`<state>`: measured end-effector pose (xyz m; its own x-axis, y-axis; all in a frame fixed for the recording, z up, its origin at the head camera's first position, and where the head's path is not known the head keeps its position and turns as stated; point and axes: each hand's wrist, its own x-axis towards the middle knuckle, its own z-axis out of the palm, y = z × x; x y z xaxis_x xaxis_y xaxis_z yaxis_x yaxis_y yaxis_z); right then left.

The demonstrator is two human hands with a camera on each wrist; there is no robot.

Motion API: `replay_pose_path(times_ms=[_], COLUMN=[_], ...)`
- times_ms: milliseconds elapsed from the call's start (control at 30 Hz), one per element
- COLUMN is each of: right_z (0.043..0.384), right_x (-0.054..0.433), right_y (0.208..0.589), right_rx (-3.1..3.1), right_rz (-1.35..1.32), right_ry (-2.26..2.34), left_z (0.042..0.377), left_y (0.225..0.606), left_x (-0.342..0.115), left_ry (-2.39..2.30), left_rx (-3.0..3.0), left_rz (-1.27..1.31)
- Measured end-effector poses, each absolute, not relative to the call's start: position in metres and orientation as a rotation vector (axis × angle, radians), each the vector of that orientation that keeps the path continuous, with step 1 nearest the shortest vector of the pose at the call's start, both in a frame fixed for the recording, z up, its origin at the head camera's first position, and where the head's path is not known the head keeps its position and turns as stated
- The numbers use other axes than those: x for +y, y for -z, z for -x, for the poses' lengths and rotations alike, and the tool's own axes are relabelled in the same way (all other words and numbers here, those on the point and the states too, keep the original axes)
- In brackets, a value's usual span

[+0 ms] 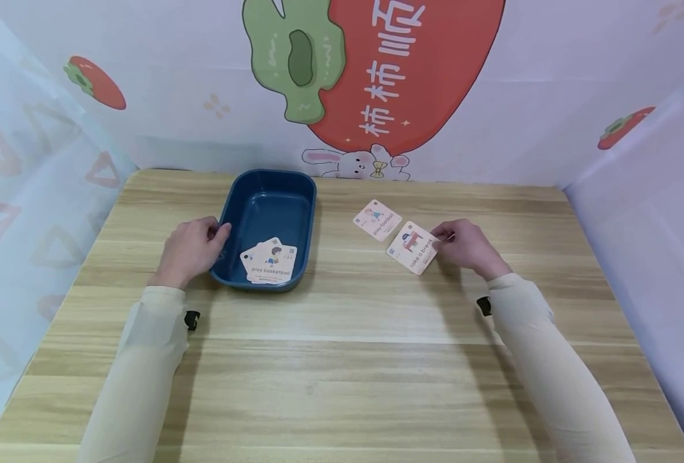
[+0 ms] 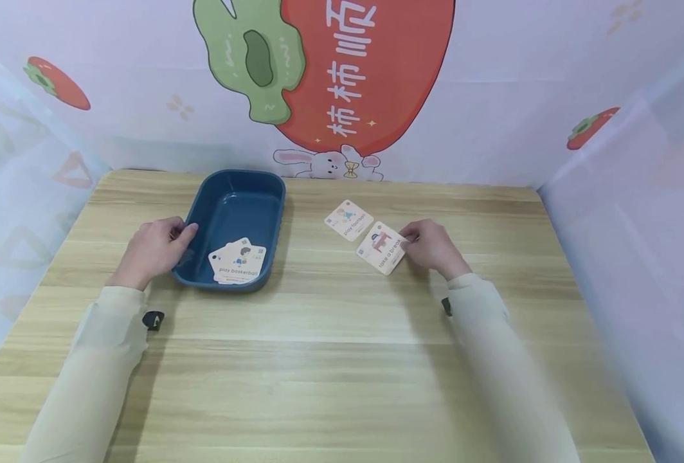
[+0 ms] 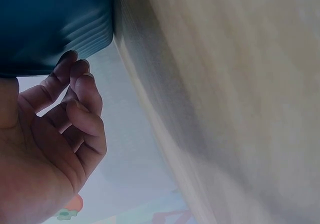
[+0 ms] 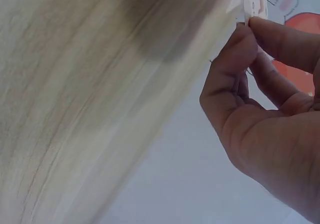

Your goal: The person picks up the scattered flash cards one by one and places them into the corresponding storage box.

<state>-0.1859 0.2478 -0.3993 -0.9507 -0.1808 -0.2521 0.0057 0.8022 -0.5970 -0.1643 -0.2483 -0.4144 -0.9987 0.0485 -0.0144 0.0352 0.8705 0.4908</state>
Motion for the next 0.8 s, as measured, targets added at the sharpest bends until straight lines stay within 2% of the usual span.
replay_pose_path(times_ms=[367,800], right_z=[0.174,0.166], right_x=[0.252,0.245], right_y=[0.387,0.402], right_rx=[2.557,2.545], right_rz=[0.1,0.109], right_ry=[1.184,1.421], left_z=[0.164,0.163], left_y=[0.411,0.412], left_x=[-0.248,-0.248], left_ry=[-0.791,-0.787], left_rx=[3.02,3.011], left_rz=[-0.069,-0.075])
